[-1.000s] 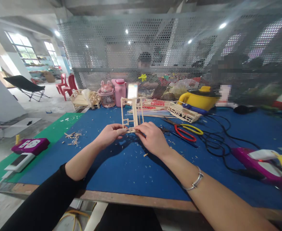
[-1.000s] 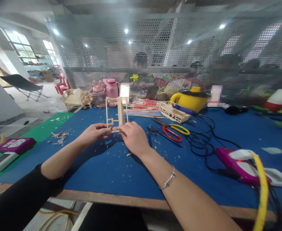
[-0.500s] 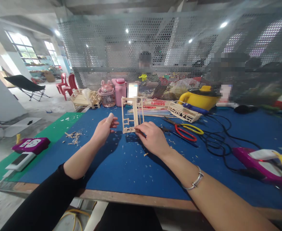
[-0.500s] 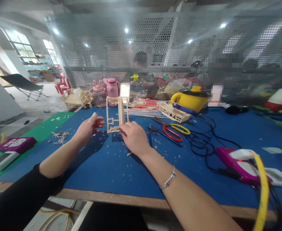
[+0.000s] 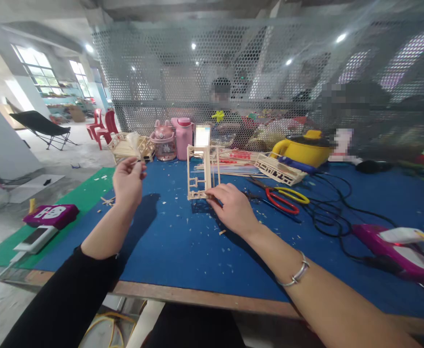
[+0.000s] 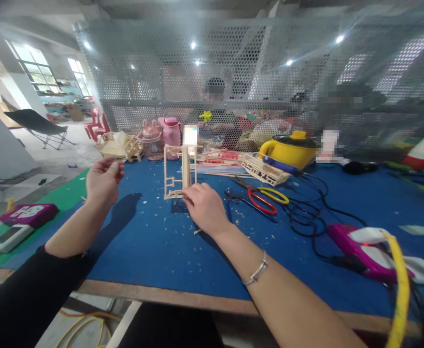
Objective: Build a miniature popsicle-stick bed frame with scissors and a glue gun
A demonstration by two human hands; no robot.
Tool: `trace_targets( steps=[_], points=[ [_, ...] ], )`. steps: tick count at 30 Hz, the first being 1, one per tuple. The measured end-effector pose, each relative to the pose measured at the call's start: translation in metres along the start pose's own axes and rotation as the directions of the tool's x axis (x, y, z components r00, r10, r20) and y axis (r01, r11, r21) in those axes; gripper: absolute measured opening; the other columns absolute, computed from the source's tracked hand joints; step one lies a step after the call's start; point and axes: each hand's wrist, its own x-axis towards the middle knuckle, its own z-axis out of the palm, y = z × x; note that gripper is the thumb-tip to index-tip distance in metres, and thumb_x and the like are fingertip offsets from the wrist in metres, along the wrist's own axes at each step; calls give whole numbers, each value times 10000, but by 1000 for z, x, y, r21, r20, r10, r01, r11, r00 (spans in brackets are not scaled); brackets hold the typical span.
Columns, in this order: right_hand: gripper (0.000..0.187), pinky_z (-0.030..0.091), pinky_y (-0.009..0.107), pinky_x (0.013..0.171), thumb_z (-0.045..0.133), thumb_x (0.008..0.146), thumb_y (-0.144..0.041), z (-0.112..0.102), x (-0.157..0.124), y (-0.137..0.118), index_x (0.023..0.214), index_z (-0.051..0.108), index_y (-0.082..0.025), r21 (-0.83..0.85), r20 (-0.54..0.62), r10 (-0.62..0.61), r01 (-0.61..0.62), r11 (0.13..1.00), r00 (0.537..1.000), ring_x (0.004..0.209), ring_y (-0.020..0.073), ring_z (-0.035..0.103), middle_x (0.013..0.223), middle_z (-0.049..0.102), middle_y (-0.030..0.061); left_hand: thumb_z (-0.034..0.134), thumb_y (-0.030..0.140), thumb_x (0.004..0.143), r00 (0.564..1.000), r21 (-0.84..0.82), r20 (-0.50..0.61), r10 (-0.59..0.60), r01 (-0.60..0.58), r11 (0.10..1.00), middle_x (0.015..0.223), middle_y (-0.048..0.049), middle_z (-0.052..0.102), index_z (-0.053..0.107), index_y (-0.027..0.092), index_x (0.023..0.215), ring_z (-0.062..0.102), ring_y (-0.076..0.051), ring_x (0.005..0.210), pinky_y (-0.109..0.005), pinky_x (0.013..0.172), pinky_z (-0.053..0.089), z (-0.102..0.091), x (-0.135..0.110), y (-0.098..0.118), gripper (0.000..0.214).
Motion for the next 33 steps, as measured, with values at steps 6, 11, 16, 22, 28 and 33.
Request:
trace_targets(
  steps=[6,11,16,22,28,33],
  points=[
    [172,420,314,757,504,875,-224,1,0,-2,973,637,-175,-9,7,2,-2,1000,1000,829,189,529,889,657,57,587,306,791,909,181,358,-214,157,971,531,57,522,544,161,804,439,-48,397,-179,435,381,20,-33,-13,151],
    [172,421,313,753,509,871,-221,1,1,-3,972,640,-176,-8,0,8,-8,1000,1000,823,191,526,886,658,57,482,449,855,780,185,468,-415,373,909,614,-17,610,567,151,865,568,-90,510,-213,514,454,26,-46,-16,310],
    [174,418,314,762,508,870,-223,0,0,-2,979,637,-181,-3,-4,13,-13,1000,1000,838,187,529,904,660,57,710,219,677,835,72,430,-344,348,935,910,-61,667,570,153,938,641,-129,807,-250,721,479,26,-44,-21,304],
    [183,416,310,769,498,876,-228,1,0,-1,986,635,-177,-3,-1,9,-9,1000,1000,849,184,532,906,657,55,762,296,582,917,147,352,-189,145,978,719,-19,662,631,153,883,608,-121,680,-241,621,448,24,-40,-17,358],
    [172,419,312,762,507,869,-220,2,0,-2,974,638,-183,-6,-6,6,-6,1000,1000,844,187,533,897,658,55,632,439,725,876,350,425,-228,74,934,555,5,578,636,155,741,432,-71,442,-236,476,342,26,-50,-14,285],
    [163,417,304,751,511,864,-211,2,0,-2,964,637,-179,-20,2,4,-4,1000,1000,832,187,523,888,655,54,510,475,819,776,332,544,-319,150,931,856,-56,681,578,201,1055,586,-137,753,-274,670,408,28,-55,-18,368]
  ],
)
